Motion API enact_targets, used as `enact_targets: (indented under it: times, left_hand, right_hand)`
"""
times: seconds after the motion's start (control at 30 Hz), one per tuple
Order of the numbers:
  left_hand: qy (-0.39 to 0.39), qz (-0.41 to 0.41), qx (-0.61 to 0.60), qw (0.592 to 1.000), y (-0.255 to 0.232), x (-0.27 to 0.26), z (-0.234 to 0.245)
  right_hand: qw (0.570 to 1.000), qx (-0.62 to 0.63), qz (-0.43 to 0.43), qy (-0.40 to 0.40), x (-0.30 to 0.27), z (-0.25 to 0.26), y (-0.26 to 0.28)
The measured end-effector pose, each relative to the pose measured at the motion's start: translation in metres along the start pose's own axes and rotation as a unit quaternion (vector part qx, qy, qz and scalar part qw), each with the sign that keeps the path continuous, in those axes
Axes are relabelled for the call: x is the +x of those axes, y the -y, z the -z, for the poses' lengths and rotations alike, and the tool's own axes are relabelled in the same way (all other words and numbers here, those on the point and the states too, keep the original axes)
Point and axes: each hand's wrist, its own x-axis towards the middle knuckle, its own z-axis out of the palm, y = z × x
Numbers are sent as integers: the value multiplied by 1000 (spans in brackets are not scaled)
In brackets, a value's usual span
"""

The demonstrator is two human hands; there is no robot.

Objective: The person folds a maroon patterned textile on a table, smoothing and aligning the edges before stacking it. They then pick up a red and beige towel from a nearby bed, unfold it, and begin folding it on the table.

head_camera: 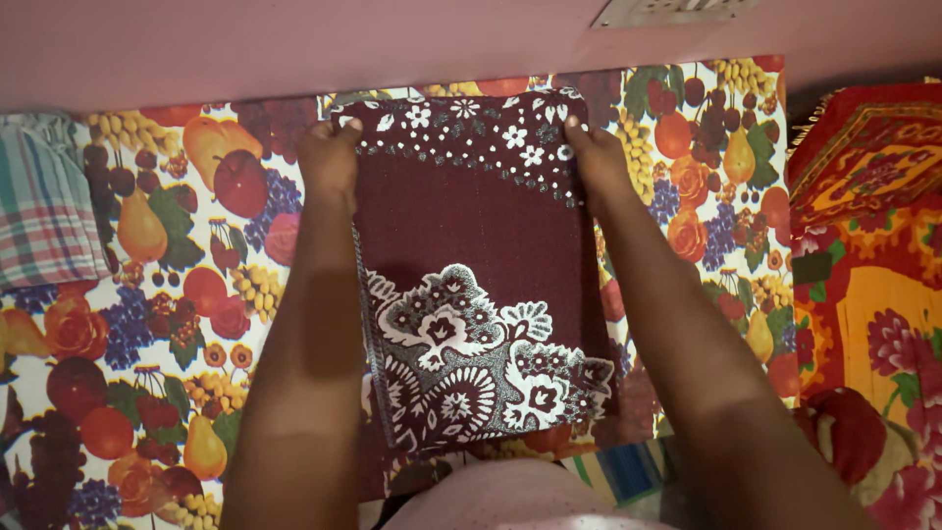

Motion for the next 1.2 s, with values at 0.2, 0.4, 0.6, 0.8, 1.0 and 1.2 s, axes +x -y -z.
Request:
enact_targets:
  times: [0.2, 0.4, 0.6, 0.8, 1.0, 1.2]
  left_hand:
    - [-85, -44, 88, 991, 14, 7, -11]
    - [-168, -196, 264, 930, -2, 6, -18]
    - [-169, -318, 407, 839, -20, -62, -37]
    - [66, -376, 471, 795, -26, -103, -53]
    - [63, -407, 454, 790, -35, -92, -42]
    - [33, -406, 464, 786, -34, -91, -43]
  right_hand:
    - [999, -12, -7, -33, 19, -5, 1]
    - [965, -190, 80, -161, 32, -21, -23]
    - [795, -413, 378, -233, 4, -31, -20]
    - [723, -576, 381, -13, -37, -66, -16]
    - [720, -602, 345, -6, -29, -73, -5]
    - [718, -615, 324, -21, -19, -82, 3]
